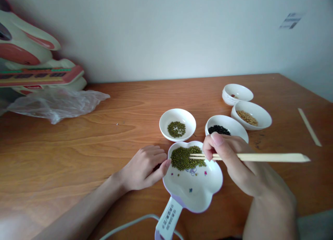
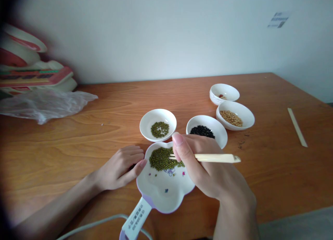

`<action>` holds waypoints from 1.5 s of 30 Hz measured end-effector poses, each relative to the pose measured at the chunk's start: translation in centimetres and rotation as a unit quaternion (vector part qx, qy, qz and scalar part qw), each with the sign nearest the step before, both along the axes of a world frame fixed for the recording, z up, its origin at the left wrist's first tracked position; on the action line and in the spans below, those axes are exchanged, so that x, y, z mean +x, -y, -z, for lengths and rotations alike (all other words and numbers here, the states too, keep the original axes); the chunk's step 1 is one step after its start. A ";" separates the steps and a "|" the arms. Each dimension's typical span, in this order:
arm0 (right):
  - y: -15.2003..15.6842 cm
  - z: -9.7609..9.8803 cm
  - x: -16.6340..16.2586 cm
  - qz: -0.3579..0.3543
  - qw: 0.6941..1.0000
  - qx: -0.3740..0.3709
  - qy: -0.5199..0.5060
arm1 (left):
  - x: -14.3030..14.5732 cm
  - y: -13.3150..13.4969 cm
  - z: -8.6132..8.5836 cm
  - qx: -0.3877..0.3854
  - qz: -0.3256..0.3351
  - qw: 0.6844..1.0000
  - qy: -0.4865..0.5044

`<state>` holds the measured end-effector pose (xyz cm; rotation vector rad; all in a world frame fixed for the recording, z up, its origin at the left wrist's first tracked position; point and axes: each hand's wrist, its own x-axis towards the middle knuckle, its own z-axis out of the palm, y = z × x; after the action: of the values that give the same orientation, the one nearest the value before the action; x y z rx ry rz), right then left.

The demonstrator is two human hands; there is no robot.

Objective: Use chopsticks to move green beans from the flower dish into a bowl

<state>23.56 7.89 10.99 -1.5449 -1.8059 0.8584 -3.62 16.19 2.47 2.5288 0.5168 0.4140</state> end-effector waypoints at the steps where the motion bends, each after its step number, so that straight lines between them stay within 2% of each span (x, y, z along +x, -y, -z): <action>1: 0.0 0.0 -0.1 -0.003 1.000 0.000 -0.001 | 0.0 0.0 0.0 0.000 0.000 1.000 0.000; 9: -0.2 0.0 -0.3 0.004 1.000 0.020 0.015 | 0.0 0.1 0.1 -0.007 0.001 1.000 0.004; 14: 0.4 0.1 0.5 0.012 0.999 0.032 -0.020 | 0.1 0.0 0.1 0.000 0.005 1.000 0.011; 17: 0.8 0.1 0.8 0.020 0.994 0.088 -0.060 | 0.1 -0.1 0.2 0.004 0.003 1.000 0.007; 20: 0.5 0.3 0.1 0.060 0.976 0.167 -0.124 | 0.1 0.0 0.2 0.004 0.000 1.000 0.005; 22: 0.1 0.7 -0.6 0.086 0.967 0.189 -0.149 | 0.1 0.0 0.2 0.000 0.000 1.000 0.006; 27: -0.6 1.1 -1.0 0.112 0.970 0.181 -0.117 | 0.1 0.0 0.1 -0.001 0.003 1.000 0.008; 31: 0.2 0.5 0.0 0.097 0.973 0.181 -0.108 | 0.0 -0.1 0.4 0.001 0.002 1.000 0.014; 35: 1.0 -0.2 0.7 0.044 0.994 0.087 -0.042 | 0.0 0.0 0.5 0.003 -0.001 1.000 0.005; 38: 0.9 -0.3 0.6 0.030 0.999 0.024 -0.003 | 0.0 0.0 0.3 0.003 0.000 1.000 0.002; 45: 0.6 -0.1 -0.1 0.001 1.000 0.008 0.016 | 0.1 -0.1 0.3 0.009 -0.002 1.000 -0.001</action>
<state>23.44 7.34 11.13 -1.5577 -1.8296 0.8222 -3.55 16.31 2.14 2.5466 0.5206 0.4201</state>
